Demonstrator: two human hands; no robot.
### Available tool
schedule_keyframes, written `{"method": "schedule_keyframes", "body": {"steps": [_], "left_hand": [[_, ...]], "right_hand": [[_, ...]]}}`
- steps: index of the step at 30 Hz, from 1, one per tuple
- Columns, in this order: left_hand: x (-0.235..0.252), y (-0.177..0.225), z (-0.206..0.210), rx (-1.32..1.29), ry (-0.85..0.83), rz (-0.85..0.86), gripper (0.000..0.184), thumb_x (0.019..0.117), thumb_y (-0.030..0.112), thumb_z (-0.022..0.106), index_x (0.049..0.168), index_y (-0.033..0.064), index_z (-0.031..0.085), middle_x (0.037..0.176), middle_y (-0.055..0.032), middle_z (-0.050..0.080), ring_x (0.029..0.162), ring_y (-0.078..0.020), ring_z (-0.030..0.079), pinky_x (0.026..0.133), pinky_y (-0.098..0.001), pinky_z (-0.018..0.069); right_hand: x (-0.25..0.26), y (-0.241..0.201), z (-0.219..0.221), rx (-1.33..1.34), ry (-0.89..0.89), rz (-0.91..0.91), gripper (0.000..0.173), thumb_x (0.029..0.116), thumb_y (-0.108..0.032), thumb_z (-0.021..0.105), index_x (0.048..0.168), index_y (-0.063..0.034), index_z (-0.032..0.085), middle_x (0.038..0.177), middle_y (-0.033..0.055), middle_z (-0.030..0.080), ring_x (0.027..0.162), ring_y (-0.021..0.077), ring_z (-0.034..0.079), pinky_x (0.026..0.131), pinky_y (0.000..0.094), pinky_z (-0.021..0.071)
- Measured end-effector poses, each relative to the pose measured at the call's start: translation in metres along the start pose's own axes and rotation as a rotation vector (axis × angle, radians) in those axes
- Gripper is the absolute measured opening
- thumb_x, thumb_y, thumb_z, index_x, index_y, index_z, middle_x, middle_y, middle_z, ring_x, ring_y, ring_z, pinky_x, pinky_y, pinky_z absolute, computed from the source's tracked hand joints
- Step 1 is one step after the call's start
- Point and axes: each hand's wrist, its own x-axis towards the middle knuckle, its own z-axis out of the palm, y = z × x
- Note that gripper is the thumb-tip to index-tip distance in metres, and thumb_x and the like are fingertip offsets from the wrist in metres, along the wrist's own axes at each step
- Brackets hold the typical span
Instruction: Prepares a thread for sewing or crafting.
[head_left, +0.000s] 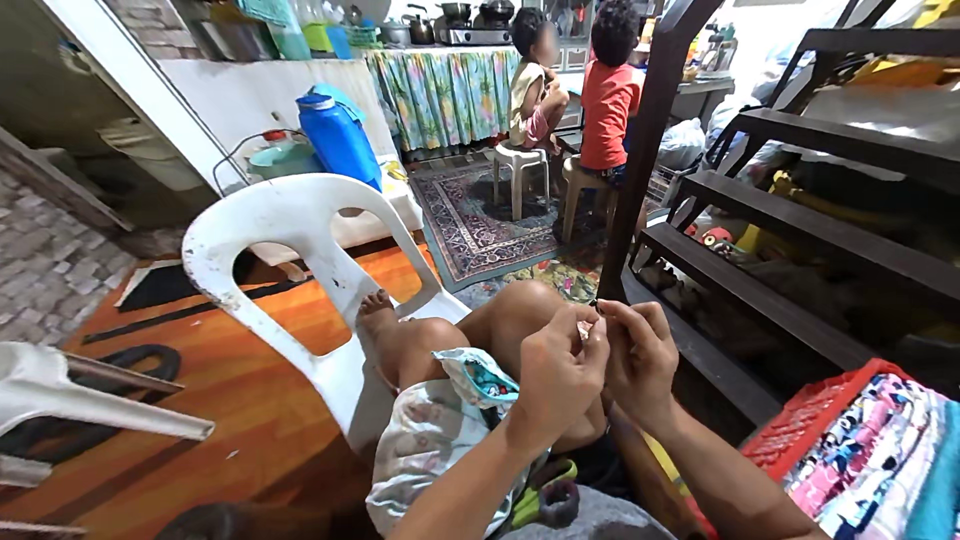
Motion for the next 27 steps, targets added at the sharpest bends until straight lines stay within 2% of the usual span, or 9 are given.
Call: {"method": "schedule_keyframes", "body": {"steps": [3, 5, 9, 13, 15, 18, 22, 24, 27], "left_hand": [[0.002, -0.009, -0.001, 0.192, -0.022, 0.134, 0.017, 0.0980, 0.012, 0.060, 0.098, 0.0010, 0.072, 0.079, -0.0062, 0.071, 0.069, -0.0088, 0.066, 0.066, -0.0223, 0.0547], [0.008, -0.011, -0.007, 0.282, -0.024, 0.182, 0.018, 0.0978, 0.014, 0.061, 0.098, 0.0034, 0.075, 0.085, -0.0081, 0.074, 0.075, -0.0145, 0.070, 0.072, -0.0287, 0.0575], [0.025, -0.013, -0.026, 0.193, -0.065, 0.011, 0.013, 0.0961, 0.018, 0.067, 0.096, 0.0072, 0.075, 0.078, 0.0000, 0.062, 0.067, -0.0035, 0.054, 0.064, -0.0190, 0.0465], [0.035, -0.009, -0.037, -0.182, -0.189, -0.297, 0.004, 0.0968, 0.006, 0.064, 0.099, 0.0050, 0.067, 0.090, 0.0023, 0.064, 0.078, 0.0004, 0.060, 0.072, -0.0168, 0.0518], [0.033, -0.006, -0.034, -0.456, -0.211, -0.451, 0.008, 0.1004, 0.003, 0.057, 0.101, 0.0052, 0.065, 0.095, 0.0009, 0.067, 0.076, -0.0008, 0.061, 0.070, -0.0168, 0.0518], [0.028, -0.001, -0.025, -0.741, -0.163, -0.630, 0.015, 0.1037, 0.002, 0.050, 0.101, 0.0025, 0.065, 0.090, -0.0029, 0.069, 0.065, -0.0021, 0.059, 0.058, -0.0153, 0.0491], [0.026, 0.001, -0.018, -0.675, -0.082, -0.602, 0.011, 0.1002, -0.001, 0.056, 0.096, 0.0013, 0.065, 0.078, 0.0006, 0.066, 0.059, -0.0003, 0.056, 0.055, -0.0140, 0.0476], [0.026, 0.002, -0.019, -0.587, -0.042, -0.563, 0.007, 0.0985, -0.001, 0.059, 0.095, 0.0019, 0.065, 0.080, 0.0007, 0.067, 0.061, -0.0009, 0.057, 0.057, -0.0150, 0.0480], [0.026, 0.002, -0.020, -0.705, 0.010, -0.590, 0.010, 0.1013, -0.001, 0.054, 0.097, 0.0012, 0.063, 0.086, -0.0045, 0.070, 0.062, -0.0021, 0.057, 0.058, -0.0152, 0.0483]], "right_hand": [[0.002, 0.001, -0.001, -0.055, -0.049, 0.006, 0.022, 0.0955, -0.008, 0.059, 0.105, 0.0047, 0.074, 0.086, 0.0111, 0.061, 0.080, 0.0064, 0.057, 0.075, 0.0121, 0.0477], [0.003, 0.002, -0.004, -0.083, -0.103, -0.012, 0.022, 0.0960, -0.007, 0.057, 0.104, 0.0037, 0.075, 0.084, 0.0116, 0.061, 0.077, 0.0094, 0.057, 0.074, 0.0149, 0.0481], [0.008, 0.003, -0.010, 0.036, -0.229, -0.006, 0.023, 0.0968, -0.006, 0.055, 0.104, 0.0016, 0.075, 0.084, 0.0106, 0.059, 0.075, 0.0071, 0.055, 0.071, 0.0148, 0.0473], [0.013, 0.001, -0.018, 0.439, -0.354, 0.201, 0.021, 0.0984, -0.004, 0.055, 0.108, 0.0000, 0.073, 0.092, 0.0012, 0.059, 0.081, -0.0029, 0.054, 0.073, 0.0109, 0.0476], [0.013, 0.002, -0.017, 0.711, -0.378, 0.352, 0.022, 0.0982, -0.003, 0.054, 0.108, -0.0072, 0.074, 0.095, -0.0071, 0.062, 0.081, -0.0047, 0.056, 0.072, 0.0131, 0.0496], [0.012, 0.000, -0.013, 1.064, -0.349, 0.585, 0.025, 0.0956, -0.002, 0.056, 0.104, -0.0107, 0.078, 0.104, -0.0043, 0.071, 0.078, -0.0008, 0.061, 0.067, 0.0179, 0.0523], [0.011, 0.001, -0.009, 1.264, -0.319, 0.701, 0.019, 0.0956, -0.005, 0.060, 0.103, -0.0102, 0.078, 0.098, -0.0013, 0.073, 0.075, 0.0013, 0.063, 0.066, 0.0188, 0.0528], [0.012, 0.001, -0.009, 1.314, -0.315, 0.732, 0.019, 0.0954, -0.006, 0.060, 0.102, -0.0102, 0.077, 0.089, -0.0027, 0.071, 0.071, 0.0013, 0.062, 0.064, 0.0185, 0.0513], [0.013, 0.001, -0.009, 1.391, -0.313, 0.809, 0.018, 0.0952, -0.007, 0.060, 0.101, -0.0078, 0.076, 0.082, -0.0026, 0.069, 0.068, 0.0022, 0.061, 0.063, 0.0186, 0.0518]]}}
